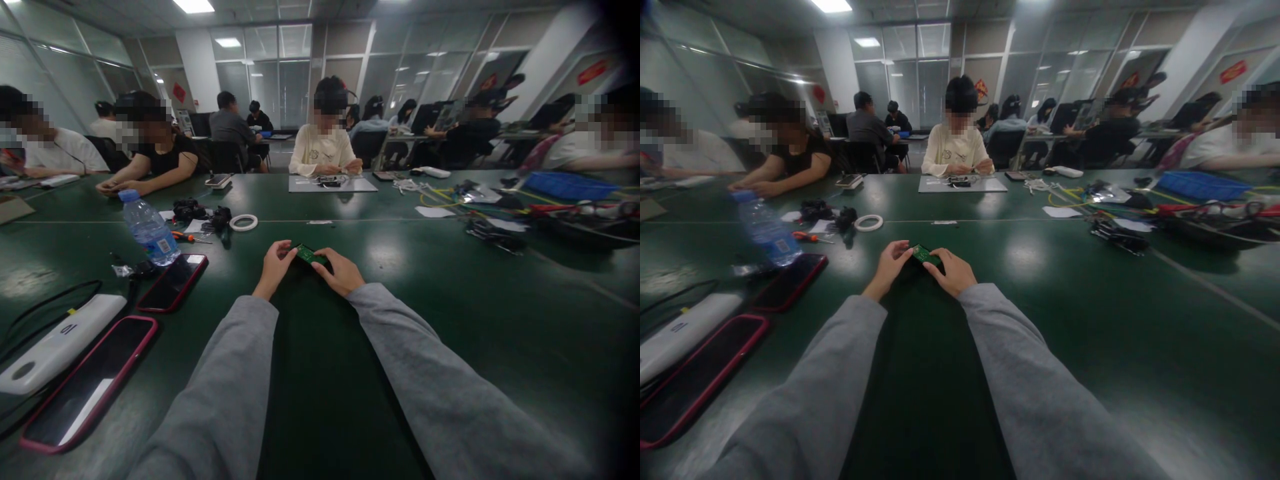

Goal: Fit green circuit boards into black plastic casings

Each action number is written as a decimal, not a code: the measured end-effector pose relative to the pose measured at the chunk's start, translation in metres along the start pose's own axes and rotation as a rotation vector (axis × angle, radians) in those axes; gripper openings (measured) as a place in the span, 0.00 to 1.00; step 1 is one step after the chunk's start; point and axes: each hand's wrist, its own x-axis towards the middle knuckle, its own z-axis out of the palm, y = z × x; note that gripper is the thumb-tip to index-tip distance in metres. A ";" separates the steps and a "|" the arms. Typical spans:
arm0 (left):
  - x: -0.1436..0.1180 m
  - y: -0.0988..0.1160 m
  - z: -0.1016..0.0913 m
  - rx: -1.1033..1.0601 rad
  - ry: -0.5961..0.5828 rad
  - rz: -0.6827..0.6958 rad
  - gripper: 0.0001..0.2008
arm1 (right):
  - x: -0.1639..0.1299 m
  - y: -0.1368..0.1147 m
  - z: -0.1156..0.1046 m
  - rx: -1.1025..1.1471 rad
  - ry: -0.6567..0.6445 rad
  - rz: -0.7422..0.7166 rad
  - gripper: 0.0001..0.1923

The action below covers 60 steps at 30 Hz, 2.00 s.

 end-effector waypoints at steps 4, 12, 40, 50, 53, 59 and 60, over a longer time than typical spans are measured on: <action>-0.001 0.003 -0.001 -0.019 0.006 -0.015 0.17 | -0.001 -0.002 -0.001 0.020 -0.004 0.068 0.22; -0.003 0.009 -0.001 0.008 -0.001 -0.008 0.12 | -0.003 -0.009 -0.002 -0.015 0.006 -0.054 0.29; -0.006 0.019 -0.001 -0.079 0.046 -0.129 0.09 | -0.001 0.003 0.006 -0.074 -0.022 -0.125 0.20; -0.011 0.024 -0.007 -0.146 0.026 -0.155 0.09 | -0.003 0.003 0.007 -0.068 -0.044 -0.092 0.20; -0.014 0.024 -0.009 -0.141 0.016 -0.139 0.09 | -0.007 0.001 0.004 -0.071 -0.034 -0.081 0.20; -0.017 0.022 -0.013 -0.153 0.011 -0.112 0.08 | -0.021 -0.001 -0.005 -0.076 -0.033 -0.084 0.21; -0.017 0.022 -0.013 -0.156 0.012 -0.117 0.08 | -0.024 0.000 -0.007 -0.073 -0.034 -0.079 0.21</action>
